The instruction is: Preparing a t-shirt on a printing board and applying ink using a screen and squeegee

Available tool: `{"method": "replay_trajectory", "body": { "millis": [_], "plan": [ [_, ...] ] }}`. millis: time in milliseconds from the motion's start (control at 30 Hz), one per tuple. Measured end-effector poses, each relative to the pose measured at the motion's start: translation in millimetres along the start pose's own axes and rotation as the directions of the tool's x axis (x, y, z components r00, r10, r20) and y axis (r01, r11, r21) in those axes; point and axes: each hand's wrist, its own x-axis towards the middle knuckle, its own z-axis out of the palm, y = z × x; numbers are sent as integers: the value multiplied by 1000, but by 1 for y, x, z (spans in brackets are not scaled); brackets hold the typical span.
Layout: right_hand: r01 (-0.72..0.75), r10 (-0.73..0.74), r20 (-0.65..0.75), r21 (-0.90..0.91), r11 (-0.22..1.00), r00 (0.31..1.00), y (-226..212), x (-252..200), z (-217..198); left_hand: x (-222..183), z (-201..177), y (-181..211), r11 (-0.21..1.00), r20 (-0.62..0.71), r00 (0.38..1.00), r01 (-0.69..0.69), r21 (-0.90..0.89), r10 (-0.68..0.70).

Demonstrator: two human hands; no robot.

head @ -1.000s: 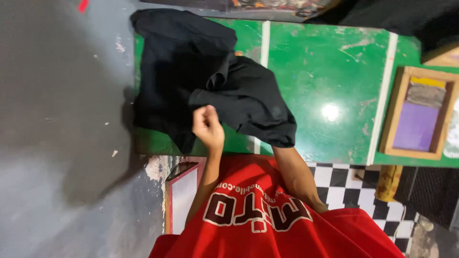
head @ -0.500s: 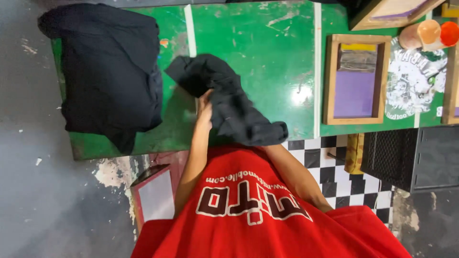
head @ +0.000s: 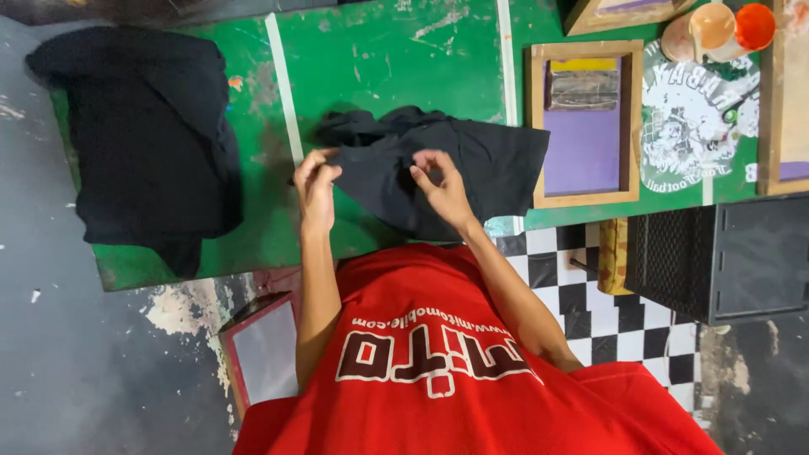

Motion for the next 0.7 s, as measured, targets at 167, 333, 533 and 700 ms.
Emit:
{"method": "replay_trajectory", "body": {
  "millis": [167,333,533,700],
  "plan": [
    [529,-491,231,-152,835,840,-70,19,21,5,-7,21,982,304,944,-164,99,127],
    [522,-487,384,16,853,784,-99,28,23,24,10,72,962,522,836,-256,100,169],
    [439,-382,374,-78,895,845,-92,49,5,71,36,119,839,442,753,-544,1,488],
    [359,-282,391,-139,923,876,-134,27,-20,57,66,168,856,294,855,-487,174,427]
  ]
}}
